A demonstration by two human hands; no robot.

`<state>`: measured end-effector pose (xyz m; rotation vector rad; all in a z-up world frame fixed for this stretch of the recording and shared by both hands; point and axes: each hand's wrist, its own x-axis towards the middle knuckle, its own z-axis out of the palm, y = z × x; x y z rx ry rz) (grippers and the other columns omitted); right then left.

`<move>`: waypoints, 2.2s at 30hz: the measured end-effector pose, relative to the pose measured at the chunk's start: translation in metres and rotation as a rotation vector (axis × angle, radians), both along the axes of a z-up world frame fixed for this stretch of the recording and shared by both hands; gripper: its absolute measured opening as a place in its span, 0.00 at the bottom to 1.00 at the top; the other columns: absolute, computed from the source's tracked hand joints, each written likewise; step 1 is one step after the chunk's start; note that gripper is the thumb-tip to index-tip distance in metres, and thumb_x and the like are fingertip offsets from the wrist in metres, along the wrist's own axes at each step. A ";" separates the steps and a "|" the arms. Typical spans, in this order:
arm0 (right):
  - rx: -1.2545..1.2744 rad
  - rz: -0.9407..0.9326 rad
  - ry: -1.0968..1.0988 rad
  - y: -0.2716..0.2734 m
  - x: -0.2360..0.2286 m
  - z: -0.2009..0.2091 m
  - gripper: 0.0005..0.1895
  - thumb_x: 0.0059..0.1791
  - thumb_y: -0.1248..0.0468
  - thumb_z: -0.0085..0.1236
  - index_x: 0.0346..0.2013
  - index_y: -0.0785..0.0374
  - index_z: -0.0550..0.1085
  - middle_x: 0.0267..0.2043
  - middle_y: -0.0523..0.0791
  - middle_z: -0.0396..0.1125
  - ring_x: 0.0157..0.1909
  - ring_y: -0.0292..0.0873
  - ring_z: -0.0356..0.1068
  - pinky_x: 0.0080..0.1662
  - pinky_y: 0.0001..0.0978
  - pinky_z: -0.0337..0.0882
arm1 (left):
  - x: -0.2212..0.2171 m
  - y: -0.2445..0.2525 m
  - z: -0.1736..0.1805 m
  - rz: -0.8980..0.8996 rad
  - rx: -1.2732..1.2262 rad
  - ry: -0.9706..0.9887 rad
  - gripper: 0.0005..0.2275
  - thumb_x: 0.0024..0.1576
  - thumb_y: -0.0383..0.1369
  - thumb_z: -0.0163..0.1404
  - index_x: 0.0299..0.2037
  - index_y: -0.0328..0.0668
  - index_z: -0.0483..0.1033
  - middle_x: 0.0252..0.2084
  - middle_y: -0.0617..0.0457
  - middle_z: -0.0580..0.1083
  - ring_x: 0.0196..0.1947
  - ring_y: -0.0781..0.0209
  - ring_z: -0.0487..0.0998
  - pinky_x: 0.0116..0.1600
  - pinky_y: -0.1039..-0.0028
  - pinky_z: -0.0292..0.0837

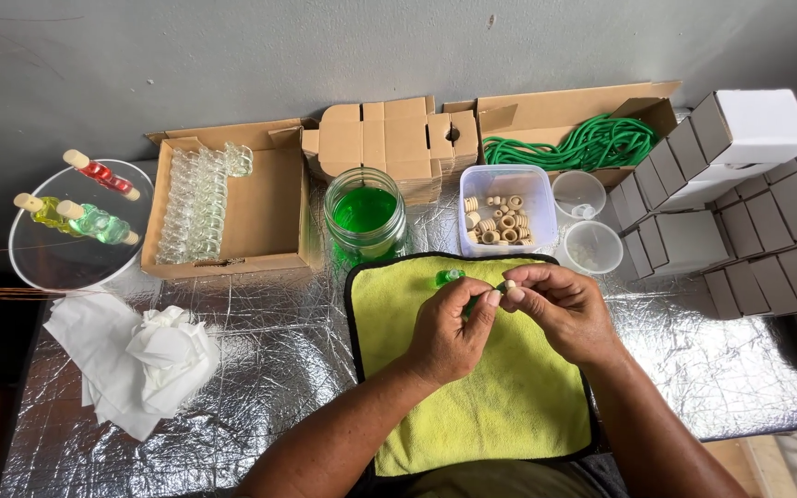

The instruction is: The person threads a green cord through a wooden bead and then folds a small cardboard box to contain it.

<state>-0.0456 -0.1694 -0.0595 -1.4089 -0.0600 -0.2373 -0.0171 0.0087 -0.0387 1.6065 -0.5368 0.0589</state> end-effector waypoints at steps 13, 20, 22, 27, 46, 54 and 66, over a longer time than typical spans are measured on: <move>-0.069 0.018 -0.016 -0.002 0.000 0.004 0.10 0.46 0.75 0.64 0.42 0.76 0.79 0.30 0.53 0.74 0.36 0.43 0.76 0.43 0.41 0.80 | 0.005 0.003 0.004 -0.044 0.066 0.011 0.10 0.66 0.35 0.50 0.33 0.40 0.75 0.22 0.45 0.70 0.24 0.54 0.75 0.31 0.65 0.72; -0.033 0.053 0.001 -0.005 0.001 0.005 0.10 0.49 0.74 0.59 0.45 0.77 0.78 0.33 0.55 0.73 0.38 0.44 0.75 0.43 0.42 0.80 | 0.004 0.002 0.001 -0.135 0.010 0.121 0.11 0.67 0.35 0.50 0.33 0.39 0.76 0.21 0.45 0.72 0.23 0.58 0.74 0.31 0.68 0.72; -0.024 0.054 0.008 -0.006 0.002 0.005 0.11 0.49 0.74 0.60 0.45 0.77 0.78 0.33 0.54 0.73 0.38 0.44 0.75 0.43 0.41 0.80 | 0.005 0.002 -0.007 -0.152 0.009 0.142 0.11 0.67 0.35 0.50 0.33 0.39 0.76 0.22 0.46 0.73 0.23 0.57 0.74 0.31 0.69 0.72; 0.007 0.117 0.010 -0.012 0.005 -0.001 0.10 0.48 0.75 0.60 0.44 0.77 0.79 0.35 0.55 0.73 0.40 0.43 0.74 0.45 0.41 0.80 | 0.008 0.003 -0.013 -0.217 -0.020 0.197 0.12 0.67 0.35 0.51 0.36 0.35 0.79 0.24 0.42 0.76 0.25 0.60 0.77 0.32 0.71 0.74; -0.215 0.134 -0.123 0.001 0.006 0.036 0.08 0.50 0.72 0.59 0.41 0.74 0.81 0.34 0.55 0.73 0.40 0.47 0.74 0.46 0.44 0.75 | 0.006 0.009 0.001 -0.381 -0.311 0.620 0.10 0.65 0.33 0.54 0.41 0.29 0.79 0.32 0.42 0.79 0.30 0.64 0.80 0.35 0.75 0.83; -0.346 0.205 -0.135 0.008 0.015 0.054 0.06 0.51 0.72 0.57 0.37 0.73 0.80 0.34 0.53 0.73 0.40 0.49 0.74 0.47 0.47 0.73 | 0.009 0.013 -0.003 -0.353 -0.419 0.725 0.12 0.66 0.37 0.54 0.39 0.33 0.77 0.34 0.38 0.78 0.31 0.58 0.82 0.35 0.73 0.83; -0.379 0.253 -0.093 0.022 0.029 0.071 0.07 0.55 0.70 0.52 0.38 0.71 0.77 0.31 0.51 0.75 0.39 0.43 0.73 0.49 0.44 0.73 | 0.018 0.018 -0.004 -0.355 -0.528 0.798 0.10 0.65 0.39 0.53 0.39 0.40 0.74 0.37 0.40 0.79 0.33 0.57 0.84 0.38 0.70 0.84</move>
